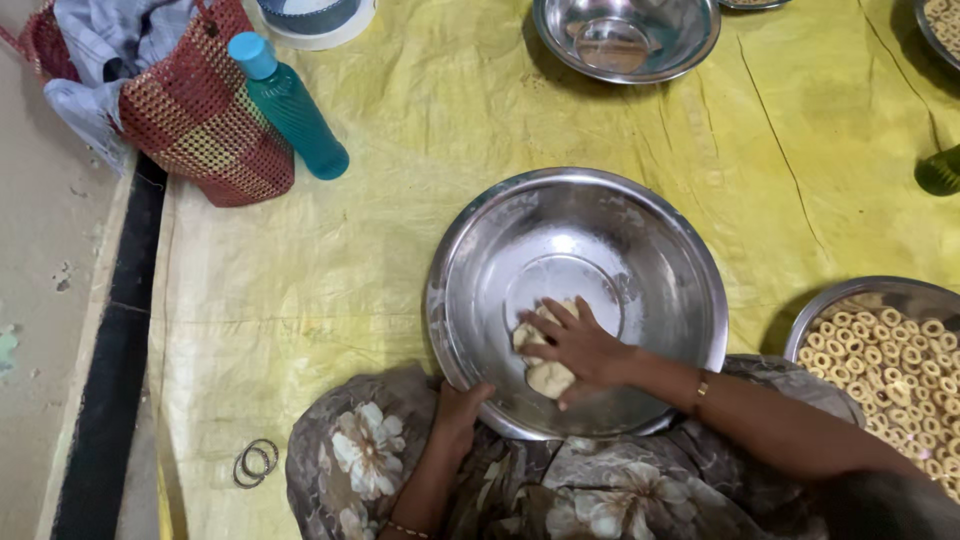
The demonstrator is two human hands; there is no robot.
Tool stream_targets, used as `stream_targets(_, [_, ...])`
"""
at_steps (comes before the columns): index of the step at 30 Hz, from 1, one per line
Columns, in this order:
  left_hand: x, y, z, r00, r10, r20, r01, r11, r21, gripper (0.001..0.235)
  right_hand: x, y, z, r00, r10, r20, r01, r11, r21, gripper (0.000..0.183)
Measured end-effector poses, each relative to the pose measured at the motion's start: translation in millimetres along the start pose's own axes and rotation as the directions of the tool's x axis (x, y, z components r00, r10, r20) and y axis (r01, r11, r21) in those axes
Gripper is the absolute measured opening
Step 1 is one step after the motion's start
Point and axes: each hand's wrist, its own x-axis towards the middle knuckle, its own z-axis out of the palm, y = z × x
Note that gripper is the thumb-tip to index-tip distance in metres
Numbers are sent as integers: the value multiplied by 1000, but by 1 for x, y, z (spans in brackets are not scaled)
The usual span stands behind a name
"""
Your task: The person kneads a lump of dough in a metal bowl, then transfers it to a wooden board. They roll the dough into a log, cut it into small pieces, and roll each piece into a thin cylinder on the board.
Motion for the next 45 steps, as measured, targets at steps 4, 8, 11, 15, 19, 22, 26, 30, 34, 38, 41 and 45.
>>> stream_targets(4, [0,2,-2,999,-45,-1,45,999,-25,51,22,1,2,997,16,-75,-18,1000,-23,108])
stream_targets(8, [-6,4,5,999,45,5,-45,999,3,51,31,4,8,989,15,-146,-25,997,-67,93])
stream_targets(11, [-7,7,3,999,37,1,-37,999,-20,50,36,5,18,976,18,-215,-27,999,-39,85])
stream_targets(15, [-2,-1,6,999,37,-22,-37,999,-5,49,22,0,37,909,-16,-416,-29,995,-100,74])
stream_targets(19, [8,-7,0,990,138,7,-138,990,-38,51,19,-1,43,871,109,-479,-134,991,-19,70])
stream_targets(22, [14,-12,-4,987,161,12,-160,986,-44,52,20,15,29,818,426,-386,-302,890,341,64])
stream_targets(26, [20,-14,-7,988,155,12,-155,988,4,55,22,33,-2,574,737,-356,-360,618,699,62])
stream_targets(30, [23,-11,-5,994,111,17,-111,994,-11,54,14,17,-16,636,641,-429,-535,767,353,67])
stream_targets(34, [18,1,-3,999,-14,-29,14,1000,-5,57,7,-28,5,773,132,-621,-229,970,-79,76])
stream_targets(38, [4,13,7,986,164,-17,-164,986,9,57,-7,-47,34,869,256,-423,-244,966,83,53])
stream_targets(41, [3,28,15,898,409,-159,-382,907,178,67,-12,-38,40,901,317,-296,-291,948,129,37])
stream_targets(45, [20,65,20,598,787,-152,-531,530,661,81,-12,-26,40,763,141,-630,-203,979,-27,69])
